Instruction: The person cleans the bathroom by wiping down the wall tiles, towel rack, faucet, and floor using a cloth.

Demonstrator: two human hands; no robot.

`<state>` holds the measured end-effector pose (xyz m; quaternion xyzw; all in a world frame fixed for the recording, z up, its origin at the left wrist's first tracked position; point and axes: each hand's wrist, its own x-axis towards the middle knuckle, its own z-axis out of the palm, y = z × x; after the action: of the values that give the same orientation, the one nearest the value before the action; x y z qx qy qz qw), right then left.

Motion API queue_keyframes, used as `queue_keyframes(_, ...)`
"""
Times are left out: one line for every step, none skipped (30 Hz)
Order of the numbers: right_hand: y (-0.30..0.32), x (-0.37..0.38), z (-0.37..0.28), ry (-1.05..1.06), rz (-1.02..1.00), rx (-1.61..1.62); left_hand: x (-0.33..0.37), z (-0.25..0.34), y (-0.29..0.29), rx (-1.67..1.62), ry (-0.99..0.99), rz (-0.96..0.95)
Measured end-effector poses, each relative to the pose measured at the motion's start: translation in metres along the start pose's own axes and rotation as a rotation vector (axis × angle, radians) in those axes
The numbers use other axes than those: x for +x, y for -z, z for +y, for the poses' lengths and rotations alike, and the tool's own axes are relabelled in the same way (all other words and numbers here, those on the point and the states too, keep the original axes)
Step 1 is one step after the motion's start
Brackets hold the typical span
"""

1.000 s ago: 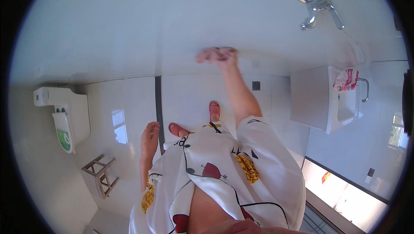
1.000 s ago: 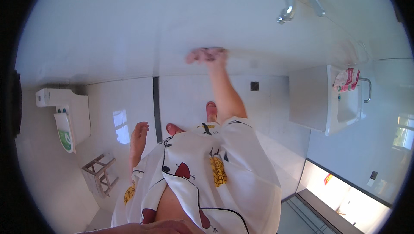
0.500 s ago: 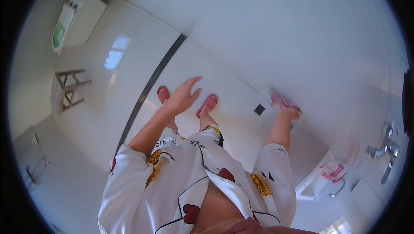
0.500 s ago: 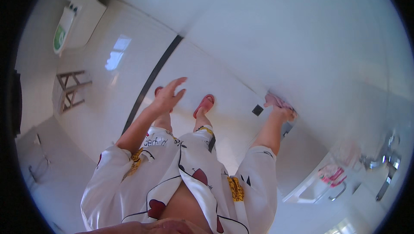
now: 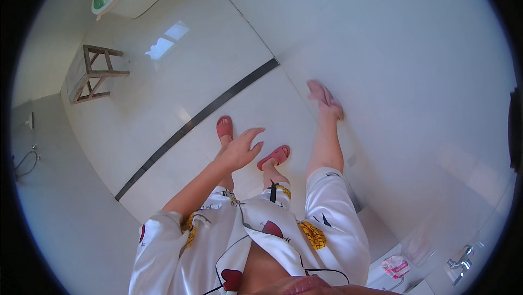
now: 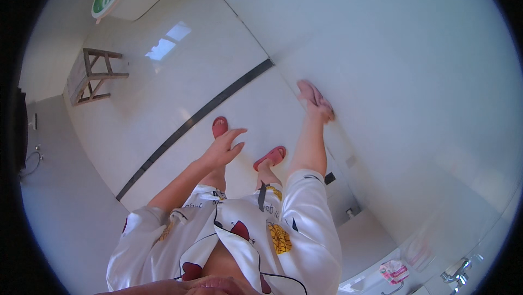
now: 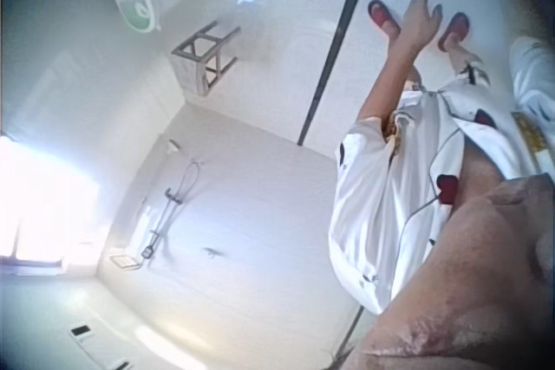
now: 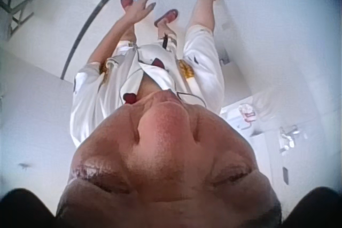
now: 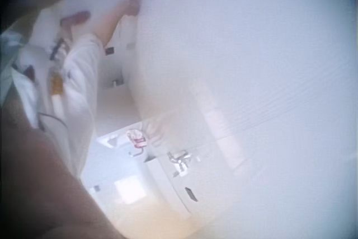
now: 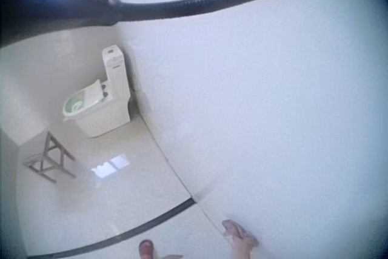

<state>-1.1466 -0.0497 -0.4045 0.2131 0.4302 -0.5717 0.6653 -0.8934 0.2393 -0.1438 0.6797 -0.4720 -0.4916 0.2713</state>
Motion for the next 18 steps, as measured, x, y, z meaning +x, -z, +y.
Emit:
queue_keyframes(-0.036,-0.001,0.055,-0.018,-0.099,0.022,-0.015,-0.015,0.011,0.062,0.024,0.044)
queue_keyframes(-0.065,-0.016,0.079,-0.178,-0.182,0.172,-0.026,-0.026,0.016,0.063,0.025,0.054)
queue_keyframes(-0.108,-0.084,0.136,-0.411,-0.204,0.281,-0.051,-0.028,0.026,-0.064,0.219,0.089)
queue_keyframes(-0.154,-0.115,0.169,-0.402,-0.243,0.308,-0.048,-0.029,0.051,-0.170,0.313,0.059)
queue_keyframes(-0.173,-0.141,0.189,-0.125,-0.157,0.157,-0.061,-0.031,0.045,-0.173,0.310,0.066)
queue_keyframes(-0.193,-0.151,0.200,0.160,-0.078,0.028,-0.066,-0.036,0.046,-0.192,0.307,0.098)
queue_keyframes(-0.203,-0.131,0.198,0.195,-0.106,0.076,-0.058,-0.041,0.058,-0.197,0.271,0.107)
queue_keyframes(-0.184,-0.093,0.175,-0.034,-0.395,0.075,-0.057,-0.039,0.054,-0.189,0.226,0.066)
queue_keyframes(-0.188,-0.074,0.156,-0.255,-0.697,0.066,-0.050,-0.040,0.063,-0.210,0.223,0.082)
queue_keyframes(-0.198,-0.100,0.165,-0.204,-0.823,-0.041,-0.046,-0.044,0.066,-0.242,0.243,0.129)
queue_keyframes(-0.196,-0.153,0.188,-0.151,-0.934,-0.150,-0.058,-0.053,0.073,-0.230,0.221,0.113)
queue_keyframes(-0.203,-0.199,0.182,-0.187,-0.955,-0.240,-0.053,-0.063,0.081,-0.379,0.167,0.239)
queue_keyframes(-0.157,-0.211,0.193,-0.253,-0.928,-0.087,-0.030,-0.055,0.079,-0.537,0.097,0.309)
queue_keyframes(-0.160,-0.211,0.161,-0.237,-0.854,-0.460,-0.014,-0.026,0.088,-0.568,0.060,0.258)
queue_keyframes(-0.139,-0.232,0.154,-0.165,-0.859,-0.718,-0.007,0.016,0.097,-0.597,0.034,0.193)
queue_keyframes(-0.123,-0.308,0.194,0.671,-0.802,-1.020,-0.003,0.071,0.111,-0.721,0.149,0.219)
queue_keyframes(-0.148,-0.357,0.146,-0.158,-0.680,-1.084,-0.005,0.082,0.106,-0.610,0.104,0.208)
queue_keyframes(-0.120,-0.376,0.157,0.370,-0.808,-1.145,0.003,0.078,0.092,-0.875,0.076,-0.056)
